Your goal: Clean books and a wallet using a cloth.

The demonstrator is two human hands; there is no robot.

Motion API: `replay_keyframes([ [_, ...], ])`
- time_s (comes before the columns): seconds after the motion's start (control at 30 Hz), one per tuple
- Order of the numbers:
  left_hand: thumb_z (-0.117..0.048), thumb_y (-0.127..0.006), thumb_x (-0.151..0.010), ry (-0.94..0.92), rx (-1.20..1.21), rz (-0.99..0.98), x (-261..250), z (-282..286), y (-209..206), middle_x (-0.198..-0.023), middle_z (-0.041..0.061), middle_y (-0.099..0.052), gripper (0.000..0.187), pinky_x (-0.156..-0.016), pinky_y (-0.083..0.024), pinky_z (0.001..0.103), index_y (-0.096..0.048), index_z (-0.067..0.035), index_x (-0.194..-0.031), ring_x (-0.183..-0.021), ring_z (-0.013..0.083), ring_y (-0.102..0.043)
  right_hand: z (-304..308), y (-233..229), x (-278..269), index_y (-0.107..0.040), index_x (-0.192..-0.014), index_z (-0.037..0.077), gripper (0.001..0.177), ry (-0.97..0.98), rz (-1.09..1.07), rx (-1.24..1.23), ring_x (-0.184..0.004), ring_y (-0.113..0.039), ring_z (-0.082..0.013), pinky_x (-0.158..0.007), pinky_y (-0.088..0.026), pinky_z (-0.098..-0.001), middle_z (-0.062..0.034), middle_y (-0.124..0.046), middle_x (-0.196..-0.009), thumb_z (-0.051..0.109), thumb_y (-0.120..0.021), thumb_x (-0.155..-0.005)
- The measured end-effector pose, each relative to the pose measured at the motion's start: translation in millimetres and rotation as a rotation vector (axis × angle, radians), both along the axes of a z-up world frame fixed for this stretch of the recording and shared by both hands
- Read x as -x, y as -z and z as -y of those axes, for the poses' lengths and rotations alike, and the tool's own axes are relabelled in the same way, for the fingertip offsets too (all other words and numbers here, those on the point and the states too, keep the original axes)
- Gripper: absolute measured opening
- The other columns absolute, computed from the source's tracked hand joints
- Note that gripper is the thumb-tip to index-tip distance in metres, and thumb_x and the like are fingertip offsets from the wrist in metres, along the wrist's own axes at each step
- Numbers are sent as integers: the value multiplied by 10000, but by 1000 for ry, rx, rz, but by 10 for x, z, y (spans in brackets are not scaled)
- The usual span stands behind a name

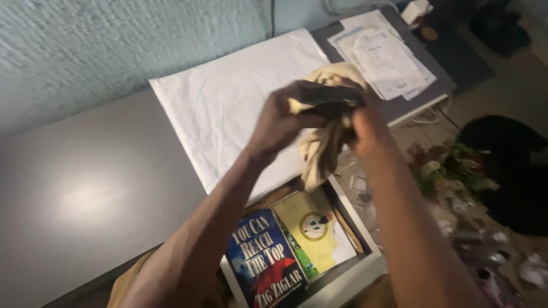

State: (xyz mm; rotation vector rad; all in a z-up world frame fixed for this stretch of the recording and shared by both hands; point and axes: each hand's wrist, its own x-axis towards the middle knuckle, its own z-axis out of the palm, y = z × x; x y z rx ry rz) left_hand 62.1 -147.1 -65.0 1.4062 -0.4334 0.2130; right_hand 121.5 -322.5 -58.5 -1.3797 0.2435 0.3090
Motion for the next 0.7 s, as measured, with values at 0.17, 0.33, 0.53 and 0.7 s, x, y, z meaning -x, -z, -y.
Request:
replay_keyframes([
  [0.17,77,-564,-791,71,499,-307,-120,-261,211,-992,61,-739,335,-850,-595,333,-678,-18,-1092,-921,176,-716,103,-86,-19,-486,-1320,201,537,112,296,-80,-1059,-677,-265,-815,-621,-450,-115,-639,-1208,327,-693,-841],
  [0.33,21,-563,-870,105,539,-274,-172,-194,286,-978,72,-699,252,-786,-501,297,-696,24,-1085,-896,155,-633,-87,-594,392,-492,-1380,177,551,-8,691,-106,-1050,-681,-297,-869,-616,-428,-144,-652,-1211,121,-596,-842],
  [0.53,4,-544,-847,80,504,-390,37,-62,62,-961,67,-735,285,-750,-541,284,-695,13,-1089,-843,146,-683,-365,-261,579,-530,-1264,24,294,114,825,161,-1025,-621,-243,-883,-564,-371,-152,-619,-1166,135,-540,-992],
  [0.7,108,-572,-806,76,775,-282,-129,-149,266,-918,136,-687,360,-698,-511,340,-667,69,-1151,-760,218,-638,-340,-193,523,-517,-1214,150,327,340,308,205,-913,-666,-158,-711,-619,-294,-44,-597,-1050,234,-546,-900],
])
